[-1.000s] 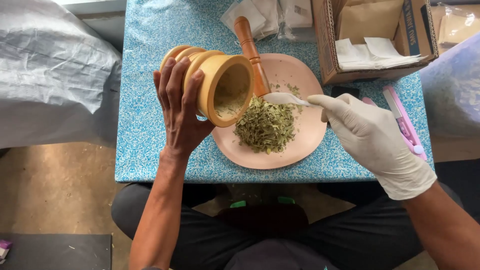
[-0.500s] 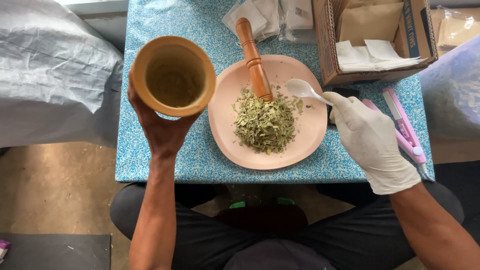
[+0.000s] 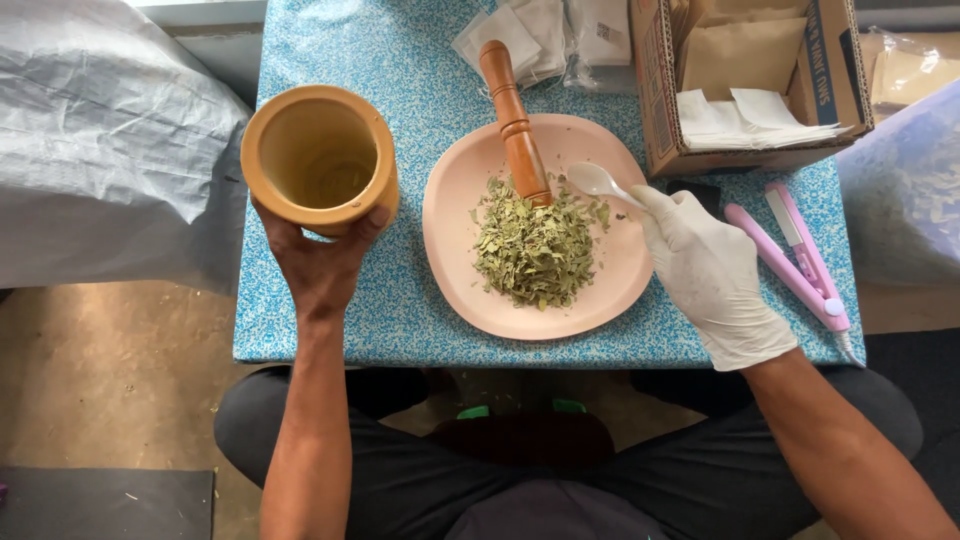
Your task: Sorting and processing dried tea leaves on a plate using a spoon and a mortar and pestle.
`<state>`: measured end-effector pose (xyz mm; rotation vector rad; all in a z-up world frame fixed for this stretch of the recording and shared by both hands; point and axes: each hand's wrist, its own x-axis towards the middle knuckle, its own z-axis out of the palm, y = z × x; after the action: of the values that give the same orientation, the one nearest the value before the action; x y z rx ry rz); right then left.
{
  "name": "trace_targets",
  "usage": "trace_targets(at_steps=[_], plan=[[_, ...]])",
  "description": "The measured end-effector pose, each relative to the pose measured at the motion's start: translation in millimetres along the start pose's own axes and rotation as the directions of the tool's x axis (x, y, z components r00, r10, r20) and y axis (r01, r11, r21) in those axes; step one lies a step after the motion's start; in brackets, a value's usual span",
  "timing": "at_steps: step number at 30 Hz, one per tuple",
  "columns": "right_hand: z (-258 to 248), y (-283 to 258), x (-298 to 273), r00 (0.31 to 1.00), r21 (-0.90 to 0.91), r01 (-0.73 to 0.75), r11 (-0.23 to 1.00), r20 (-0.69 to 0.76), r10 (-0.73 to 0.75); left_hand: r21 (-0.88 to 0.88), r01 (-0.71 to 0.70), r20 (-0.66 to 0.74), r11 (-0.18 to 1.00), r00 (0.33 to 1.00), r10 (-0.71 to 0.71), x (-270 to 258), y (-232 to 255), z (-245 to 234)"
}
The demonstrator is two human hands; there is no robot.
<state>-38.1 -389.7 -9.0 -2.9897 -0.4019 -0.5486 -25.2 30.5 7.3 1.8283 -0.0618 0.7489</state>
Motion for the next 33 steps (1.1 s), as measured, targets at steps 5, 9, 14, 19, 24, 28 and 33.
trace_targets(at_steps=[5, 9, 14, 19, 24, 28, 33], plan=[[-2, -5, -1, 0.982, -0.357, 0.057, 0.932, -0.149, -0.117, -0.014, 0.046, -0.005, 0.999, 0.999, -0.046, -4, -4, -4], [-15, -17, -1, 0.984, -0.424, 0.070, 0.903, -0.117, -0.131, -0.018, 0.007, 0.014, 1.000, 1.000, -0.007, -4, 0, -5], [-19, -19, 1, 0.982, -0.394, 0.093, 0.915, -0.113, -0.148, -0.003, 0.037, -0.013, 0.999, 0.999, -0.037, -5, -7, -6], [-23, -20, 3, 0.978, -0.406, 0.115, 0.906, -0.113, -0.175, -0.031, 0.047, -0.014, 0.998, 0.999, -0.047, -3, -7, -7], [-23, -18, 2, 0.986, -0.374, 0.137, 0.917, -0.039, -0.163, -0.064, 0.089, 0.046, 0.994, 0.995, -0.086, 0, -2, -10], [-26, -13, 13, 0.979, -0.347, 0.168, 0.923, -0.054, -0.198, -0.075, 0.134, 0.039, 0.988, 0.991, -0.131, 0, -12, -10], [-5, 2, 71, 0.914, 0.174, -0.258, 0.950, 0.363, 0.182, -0.102, 0.135, 0.059, 0.986, 0.990, -0.130, 0, -17, -12]])
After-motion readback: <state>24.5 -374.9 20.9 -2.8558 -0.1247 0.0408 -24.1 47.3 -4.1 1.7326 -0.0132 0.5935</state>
